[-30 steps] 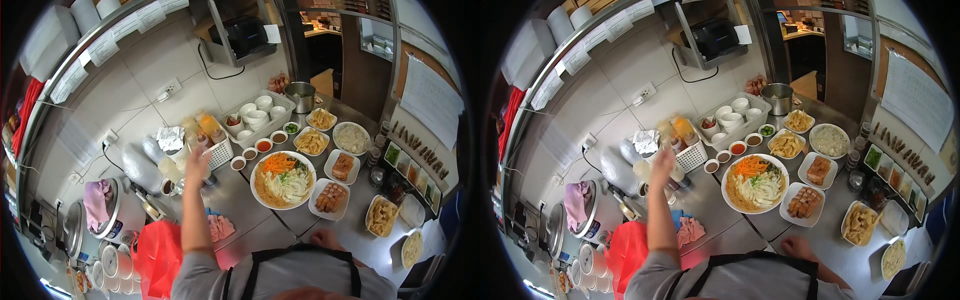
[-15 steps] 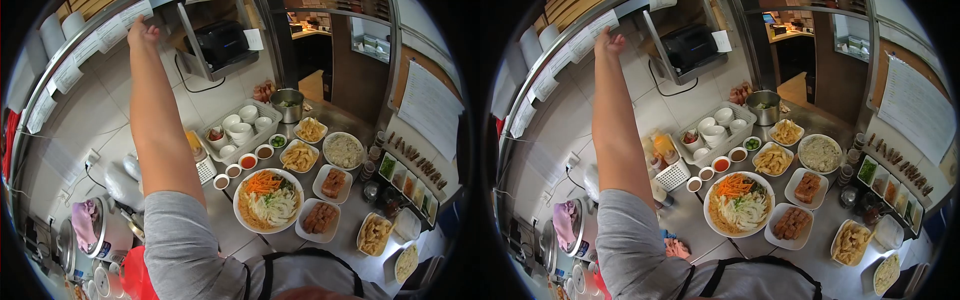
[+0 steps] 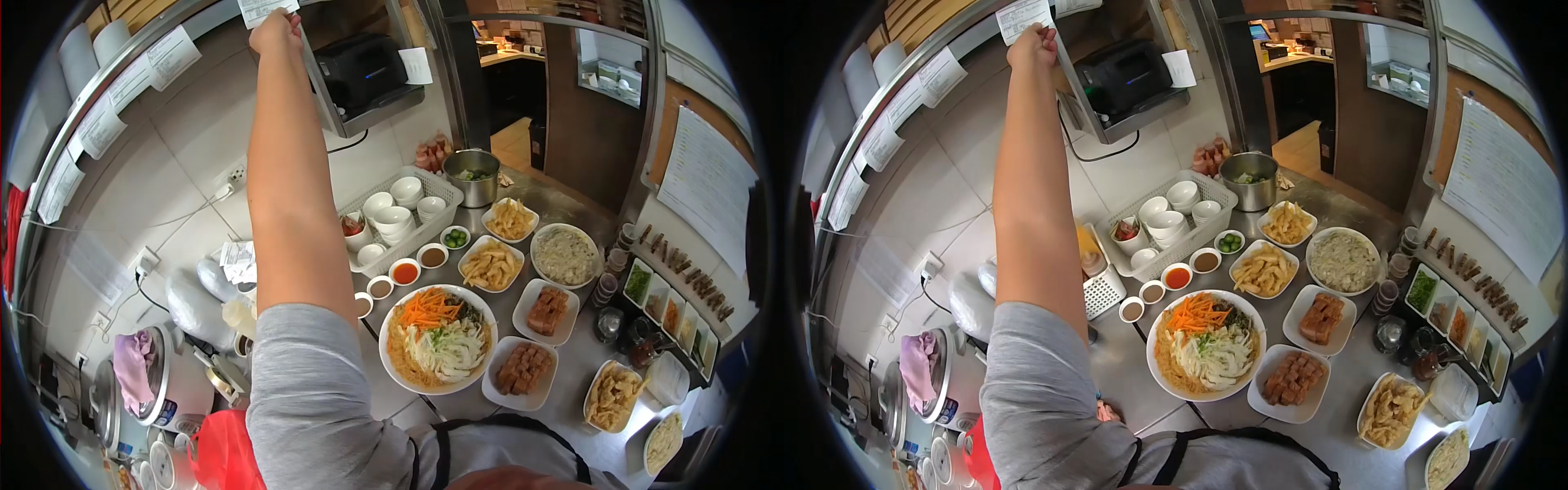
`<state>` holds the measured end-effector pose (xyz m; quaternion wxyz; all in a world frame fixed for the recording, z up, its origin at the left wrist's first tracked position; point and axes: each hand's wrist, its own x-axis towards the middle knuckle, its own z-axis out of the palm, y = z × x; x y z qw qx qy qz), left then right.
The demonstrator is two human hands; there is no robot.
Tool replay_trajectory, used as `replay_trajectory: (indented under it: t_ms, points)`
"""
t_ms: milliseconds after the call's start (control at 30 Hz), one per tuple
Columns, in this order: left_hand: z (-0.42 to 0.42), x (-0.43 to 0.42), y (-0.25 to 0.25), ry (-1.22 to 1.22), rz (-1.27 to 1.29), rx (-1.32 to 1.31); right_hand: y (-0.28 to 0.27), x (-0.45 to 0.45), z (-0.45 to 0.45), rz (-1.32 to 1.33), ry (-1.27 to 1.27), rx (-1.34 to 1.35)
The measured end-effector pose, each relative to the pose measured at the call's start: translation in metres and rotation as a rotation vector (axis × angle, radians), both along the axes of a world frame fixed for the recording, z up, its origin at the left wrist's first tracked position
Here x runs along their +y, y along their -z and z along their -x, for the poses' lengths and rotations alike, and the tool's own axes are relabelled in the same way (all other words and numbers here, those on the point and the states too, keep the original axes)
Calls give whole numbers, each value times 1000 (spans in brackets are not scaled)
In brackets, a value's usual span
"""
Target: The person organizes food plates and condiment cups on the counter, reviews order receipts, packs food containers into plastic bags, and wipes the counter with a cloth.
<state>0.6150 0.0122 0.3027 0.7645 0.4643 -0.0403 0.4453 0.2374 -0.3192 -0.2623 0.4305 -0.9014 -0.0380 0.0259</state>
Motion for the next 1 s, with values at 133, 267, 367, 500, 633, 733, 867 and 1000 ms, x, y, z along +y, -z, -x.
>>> replay_trajectory:
  t_ms: [133,267,367,500,633,733,867,1000]
  points:
    - [-26,14,-23,-65,-34,-1,1,1,-1,4,9,3]
    - [-55,46,-21,240,-35,14,3,2,-1,16,1,5]
    - [5,34,-2,170,-32,-35,4,1,-1,36,-5,2]
    - [72,56,7,13,209,-148,5,2,3,46,-2,0]
    - [91,93,-3,-95,155,-282,5,3,3,46,-2,-1]
    - [93,87,-1,-79,102,-256,6,4,4,50,-3,0]
    - [87,69,10,-24,54,-240,8,4,4,56,2,-1]
    - [85,42,34,51,-45,-204,10,1,11,51,9,-2]
